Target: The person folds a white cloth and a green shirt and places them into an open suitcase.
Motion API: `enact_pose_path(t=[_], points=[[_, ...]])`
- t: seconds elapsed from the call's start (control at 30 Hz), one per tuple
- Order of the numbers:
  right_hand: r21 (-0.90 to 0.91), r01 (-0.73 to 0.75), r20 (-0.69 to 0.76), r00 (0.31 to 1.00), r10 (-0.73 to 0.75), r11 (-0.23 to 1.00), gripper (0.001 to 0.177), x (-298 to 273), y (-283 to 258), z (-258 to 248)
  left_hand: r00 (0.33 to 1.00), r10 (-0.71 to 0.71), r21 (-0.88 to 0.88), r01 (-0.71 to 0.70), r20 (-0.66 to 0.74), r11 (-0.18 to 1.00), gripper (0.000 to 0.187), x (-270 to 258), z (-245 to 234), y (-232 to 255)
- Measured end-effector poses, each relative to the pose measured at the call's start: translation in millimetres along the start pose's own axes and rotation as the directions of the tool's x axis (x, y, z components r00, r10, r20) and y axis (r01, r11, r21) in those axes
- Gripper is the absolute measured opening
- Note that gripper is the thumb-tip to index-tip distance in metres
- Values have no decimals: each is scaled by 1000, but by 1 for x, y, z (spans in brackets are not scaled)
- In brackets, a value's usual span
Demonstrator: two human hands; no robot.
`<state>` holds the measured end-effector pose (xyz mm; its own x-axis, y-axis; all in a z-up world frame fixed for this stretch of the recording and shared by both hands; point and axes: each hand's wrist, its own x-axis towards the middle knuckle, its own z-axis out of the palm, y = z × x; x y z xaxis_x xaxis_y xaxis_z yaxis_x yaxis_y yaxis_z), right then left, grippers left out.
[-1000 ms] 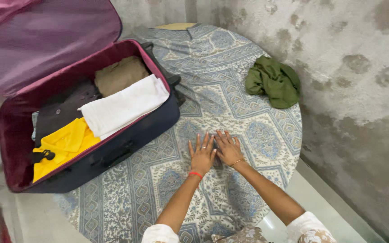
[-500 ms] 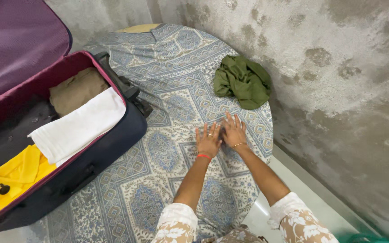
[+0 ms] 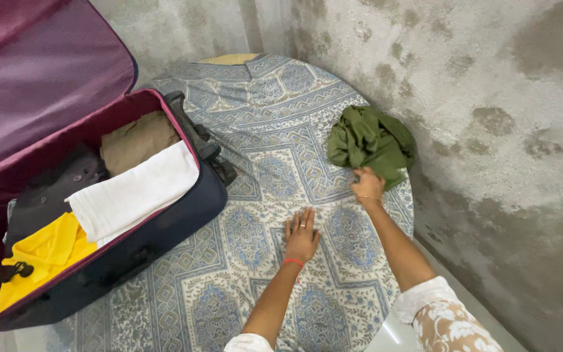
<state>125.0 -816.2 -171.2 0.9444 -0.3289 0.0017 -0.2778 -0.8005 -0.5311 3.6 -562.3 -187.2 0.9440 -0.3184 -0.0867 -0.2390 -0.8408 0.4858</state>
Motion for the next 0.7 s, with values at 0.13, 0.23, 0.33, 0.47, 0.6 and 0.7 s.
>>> enact_pose_path(t=[0.13, 0.23, 0.33, 0.47, 0.6, 0.7], points=[[414, 193, 85, 965, -248, 890, 17, -54, -30, 29, 952, -299, -638, 194, -59, 745, 64, -11, -4, -5], [674, -16, 434, 817, -379, 738, 17, -135, -57, 45, 894, -432, -986, 157, 121, 50, 61, -18, -9, -16], [743, -160, 586, 625, -516, 650, 18, -224, -81, 46, 888, -241, -896, 309, 392, -318, 59, -51, -18, -46], [716, -271, 688, 434, -582, 644, 25, -289, -84, 21, 790, -37, -788, 605, 612, -114, 49, -113, -21, -79], [756, -111, 556, 630, -542, 646, 27, -311, -67, 4, 872, -87, -843, 436, 483, -315, 44, -145, -39, -91], [589, 243, 122, 916, -382, 771, 37, -300, -38, -10, 892, -134, -854, 355, 431, -381, 40, -168, -84, -104]])
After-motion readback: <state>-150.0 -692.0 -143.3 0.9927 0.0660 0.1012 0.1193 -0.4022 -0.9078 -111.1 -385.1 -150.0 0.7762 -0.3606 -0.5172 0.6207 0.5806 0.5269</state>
